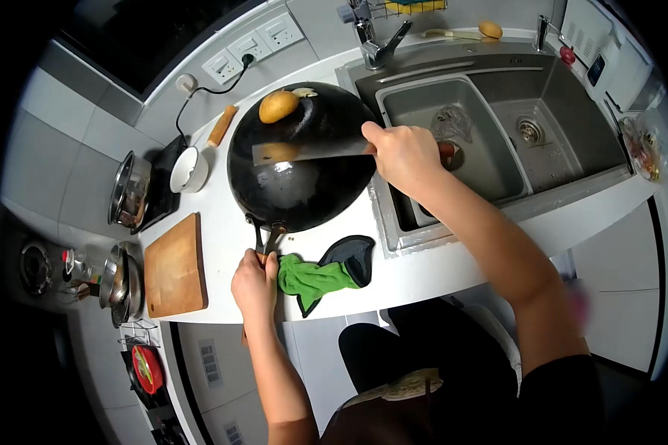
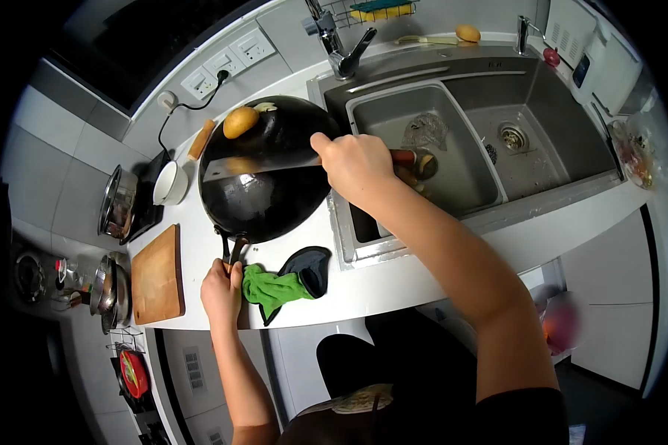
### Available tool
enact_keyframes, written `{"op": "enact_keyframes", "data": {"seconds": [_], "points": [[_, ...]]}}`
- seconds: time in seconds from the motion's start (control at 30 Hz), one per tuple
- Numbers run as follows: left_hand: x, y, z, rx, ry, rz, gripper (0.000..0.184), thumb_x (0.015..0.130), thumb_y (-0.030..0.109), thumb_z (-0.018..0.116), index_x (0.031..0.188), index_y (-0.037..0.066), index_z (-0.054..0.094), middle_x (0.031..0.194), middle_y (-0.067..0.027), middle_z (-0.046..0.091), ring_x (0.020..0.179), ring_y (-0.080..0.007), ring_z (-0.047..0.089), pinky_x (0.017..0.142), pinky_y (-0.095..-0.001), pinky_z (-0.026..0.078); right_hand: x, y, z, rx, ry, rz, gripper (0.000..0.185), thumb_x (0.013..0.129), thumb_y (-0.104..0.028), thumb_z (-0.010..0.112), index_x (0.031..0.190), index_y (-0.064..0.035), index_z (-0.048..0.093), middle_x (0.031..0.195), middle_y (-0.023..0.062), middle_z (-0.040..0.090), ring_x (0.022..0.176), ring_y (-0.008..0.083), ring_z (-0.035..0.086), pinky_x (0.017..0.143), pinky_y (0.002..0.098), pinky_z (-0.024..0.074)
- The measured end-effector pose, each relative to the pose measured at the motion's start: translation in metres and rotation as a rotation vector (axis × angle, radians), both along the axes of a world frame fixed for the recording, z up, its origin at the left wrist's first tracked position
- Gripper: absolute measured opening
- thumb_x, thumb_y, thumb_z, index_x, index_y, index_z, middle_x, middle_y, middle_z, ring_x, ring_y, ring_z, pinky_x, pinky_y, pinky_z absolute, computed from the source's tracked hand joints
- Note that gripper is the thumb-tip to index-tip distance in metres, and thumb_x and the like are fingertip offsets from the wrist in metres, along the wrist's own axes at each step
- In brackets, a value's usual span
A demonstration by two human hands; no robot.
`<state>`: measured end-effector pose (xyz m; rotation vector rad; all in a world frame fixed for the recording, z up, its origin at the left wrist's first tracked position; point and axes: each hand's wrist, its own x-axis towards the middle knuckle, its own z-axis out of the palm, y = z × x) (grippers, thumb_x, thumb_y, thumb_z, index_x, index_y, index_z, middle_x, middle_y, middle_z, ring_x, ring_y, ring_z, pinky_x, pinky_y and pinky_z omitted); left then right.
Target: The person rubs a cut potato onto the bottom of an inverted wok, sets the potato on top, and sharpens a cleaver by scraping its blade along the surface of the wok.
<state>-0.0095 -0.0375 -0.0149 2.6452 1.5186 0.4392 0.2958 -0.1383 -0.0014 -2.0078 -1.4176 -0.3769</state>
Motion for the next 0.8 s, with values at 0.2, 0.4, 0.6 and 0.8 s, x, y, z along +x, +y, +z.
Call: {"op": "enact_keyframes", "data": {"seconds": [0.2,0.4,0.6,0.8], "points": [[0.002,0.005,-0.001,-0.01,-0.007,0.015,0.034,0.089,0.034,0.061,0.078,0.002,0.054,0.073,-0.018,0.064,0.07,-0.0384,0.062,0.064,-0.0452,0.048,0.003,0.004,-0.001,-0.031,-0.032,-0.069,0.01,0.077,-0.007,0.064,0.081,-0.0095,0.055,0.064,0.0091,0.066,0.061,0.0303,0.066,0.053,0.0422,0.0512],[0.002,0.007,-0.004,0.011,-0.002,0.011,0.036,0.089,0.036,0.06,0.079,0.002,0.055,0.073,-0.0184,0.064,0.07,-0.0388,0.062,0.065,-0.0457,0.048,0.011,0.005,-0.008,-0.008,-0.02,-0.103,0.01,0.078,-0.009,0.064,0.082,-0.0091,0.055,0.065,0.0122,0.066,0.061,0.0326,0.066,0.053,0.0431,0.051],[0.001,0.005,-0.005,0.079,0.027,-0.008,0.036,0.088,0.036,0.06,0.079,0.002,0.055,0.073,-0.0183,0.064,0.071,-0.0388,0.062,0.065,-0.0457,0.048,-0.004,-0.003,0.0,-0.01,-0.044,-0.074,0.009,0.079,-0.011,0.063,0.082,-0.0092,0.055,0.064,0.0128,0.065,0.06,0.033,0.066,0.053,0.0431,0.0509],[0.0,0.003,-0.004,0.034,0.011,-0.005,0.034,0.089,0.034,0.06,0.079,0.002,0.055,0.072,-0.0177,0.063,0.07,-0.0383,0.061,0.065,-0.0451,0.047,0.01,0.002,-0.003,0.067,-0.038,-0.073,0.008,0.079,-0.012,0.063,0.082,-0.0097,0.055,0.063,0.0109,0.065,0.06,0.0309,0.066,0.052,0.0426,0.0506]]}}
